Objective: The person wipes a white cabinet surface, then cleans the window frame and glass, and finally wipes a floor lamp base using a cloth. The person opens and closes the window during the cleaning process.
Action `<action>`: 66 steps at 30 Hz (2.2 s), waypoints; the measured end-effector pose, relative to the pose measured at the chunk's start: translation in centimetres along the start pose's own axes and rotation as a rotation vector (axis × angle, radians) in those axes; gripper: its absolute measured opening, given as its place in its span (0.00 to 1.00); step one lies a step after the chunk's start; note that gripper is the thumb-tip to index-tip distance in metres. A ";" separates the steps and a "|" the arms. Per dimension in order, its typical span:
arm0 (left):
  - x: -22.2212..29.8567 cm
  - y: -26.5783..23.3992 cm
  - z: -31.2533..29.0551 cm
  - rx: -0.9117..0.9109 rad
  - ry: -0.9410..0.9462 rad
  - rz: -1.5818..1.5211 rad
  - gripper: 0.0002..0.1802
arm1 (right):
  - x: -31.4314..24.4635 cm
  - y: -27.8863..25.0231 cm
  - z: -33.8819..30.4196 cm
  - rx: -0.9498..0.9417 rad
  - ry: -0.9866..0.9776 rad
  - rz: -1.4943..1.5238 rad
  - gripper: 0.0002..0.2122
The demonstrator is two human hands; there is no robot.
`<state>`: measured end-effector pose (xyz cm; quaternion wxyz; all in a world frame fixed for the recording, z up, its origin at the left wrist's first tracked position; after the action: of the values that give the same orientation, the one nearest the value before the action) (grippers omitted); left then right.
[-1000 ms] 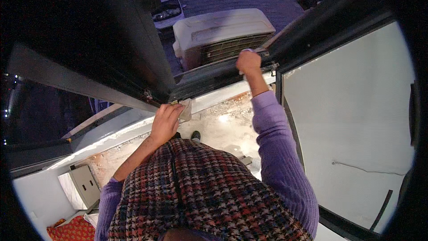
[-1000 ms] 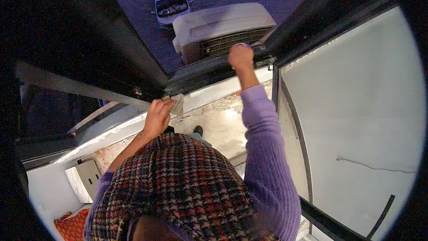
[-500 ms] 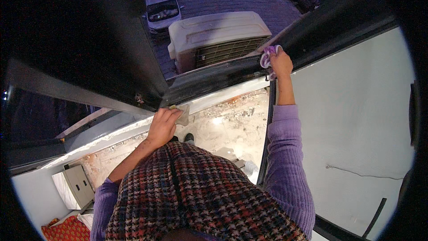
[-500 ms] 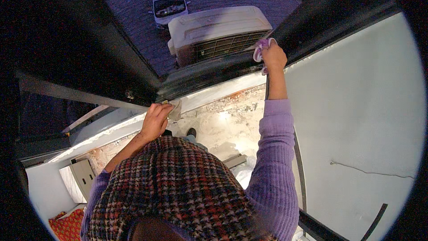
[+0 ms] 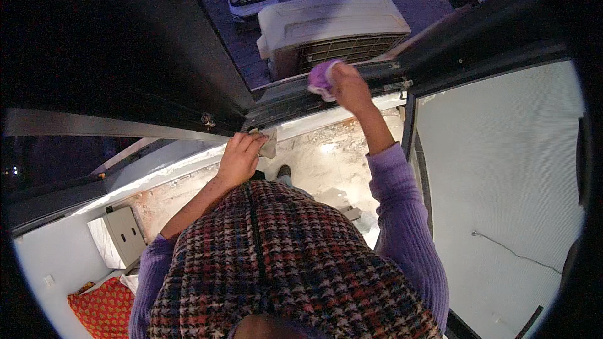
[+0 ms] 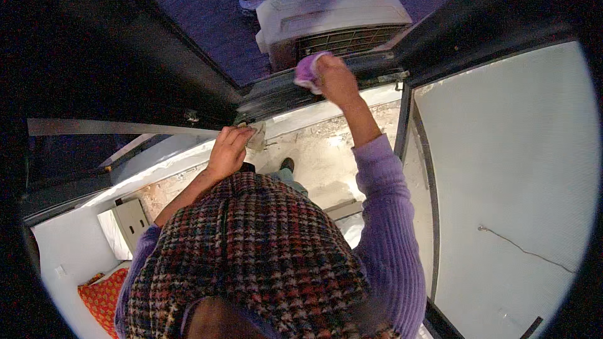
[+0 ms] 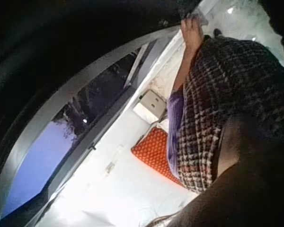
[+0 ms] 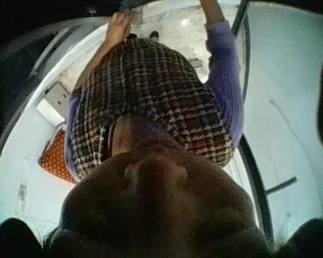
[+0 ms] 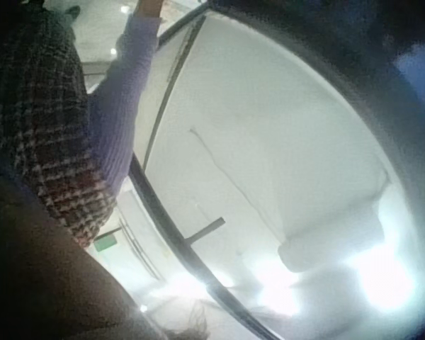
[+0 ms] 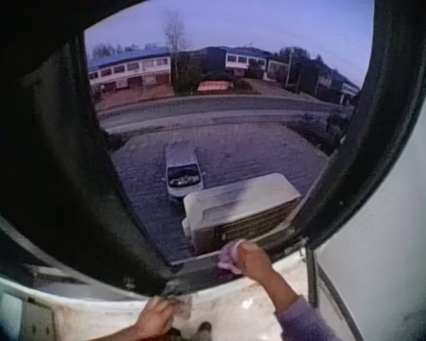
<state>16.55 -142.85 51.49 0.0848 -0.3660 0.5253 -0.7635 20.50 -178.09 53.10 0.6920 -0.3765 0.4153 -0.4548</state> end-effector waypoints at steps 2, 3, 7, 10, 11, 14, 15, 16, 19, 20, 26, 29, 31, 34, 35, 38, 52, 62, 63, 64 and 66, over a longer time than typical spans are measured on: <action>-0.6 -0.2 -0.1 -0.005 -0.014 0.023 0.31 | 3.7 0.6 -1.8 0.328 0.124 -0.213 0.17; -1.1 -0.2 -0.8 0.014 -0.034 0.034 0.32 | 3.9 -0.5 -1.9 0.347 0.290 -0.215 0.17; -2.4 0.0 -3.0 -0.030 -0.107 0.120 0.31 | 2.0 0.8 -5.8 0.133 0.447 -0.211 0.16; -3.0 0.2 -3.7 -0.045 -0.101 0.165 0.30 | -1.9 8.1 -8.6 0.102 0.280 -0.217 0.12; -3.2 0.2 -4.0 -0.054 -0.107 0.169 0.30 | -5.1 8.9 -7.8 0.113 0.231 -0.169 0.12; -3.8 0.5 -5.1 -0.083 -0.128 0.188 0.29 | -14.7 9.4 -5.3 -0.049 0.102 0.127 0.11; -3.7 0.5 -5.1 -0.100 -0.131 0.189 0.29 | -17.3 10.7 -4.7 -0.055 -0.025 0.149 0.12; -3.8 0.6 -4.9 -0.113 -0.133 0.187 0.28 | -19.3 11.8 -4.4 -0.060 -0.153 0.166 0.13; -3.5 0.7 -4.7 -0.130 -0.135 0.193 0.27 | -20.9 13.3 -3.6 -0.051 -0.226 0.239 0.17; -3.4 0.6 -4.5 -0.135 -0.134 0.187 0.27 | -20.4 13.4 -3.7 -0.038 -0.234 0.214 0.18; -3.6 -0.3 -5.6 -0.102 -0.144 0.144 0.29 | -6.2 12.6 -9.0 0.120 0.008 0.093 0.19; -3.8 -1.4 -6.2 -0.074 -0.166 0.123 0.28 | -0.4 9.8 -9.7 0.039 0.244 -0.104 0.22; -3.9 -1.5 -6.5 -0.063 -0.162 0.121 0.28 | -1.3 11.5 -9.3 0.019 0.442 -0.029 0.23; -3.9 -0.9 -5.3 -0.025 -0.095 0.110 0.27 | -12.4 17.8 -8.2 0.154 0.194 0.016 0.22; -4.0 -0.5 -5.7 -0.032 -0.106 0.097 0.27 | -17.4 16.3 -6.7 -0.008 0.175 0.256 0.22; -3.4 -0.4 -5.2 -0.040 -0.051 0.100 0.26 | -15.4 14.0 -5.2 -0.130 -0.242 0.245 0.19; -4.7 -0.6 -5.8 -0.086 -0.026 0.084 0.34 | 10.1 9.5 -9.3 0.245 0.541 -0.912 0.12; -3.4 0.7 -4.4 -0.091 -0.005 -0.043 0.32 | -11.3 7.7 -5.5 0.034 -0.035 0.623 0.13; -3.4 0.8 -4.5 -0.096 -0.010 -0.029 0.32 | -11.2 8.5 -5.3 0.008 -0.061 0.465 0.13; -3.3 0.9 -4.7 -0.101 -0.011 -0.015 0.32 | -9.7 9.8 -5.7 -0.021 0.072 0.491 0.13; -3.0 0.8 -3.9 -0.106 0.009 -0.003 0.31 | -2.9 13.9 -7.1 -0.064 0.349 0.522 0.13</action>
<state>15.94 -138.83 48.68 0.0617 -0.3671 0.5650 -0.7363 17.65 -172.19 38.66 0.6915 -0.1949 0.6245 -0.3062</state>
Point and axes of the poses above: each hand's wrist, its own z-axis towards the middle knuckle, its own y-axis out of the palm, x = y × z, the point moved 2 cm from there along z, towards the middle knuckle, and after that the axes turned 3 degrees about -y, right-handed, at the moved point
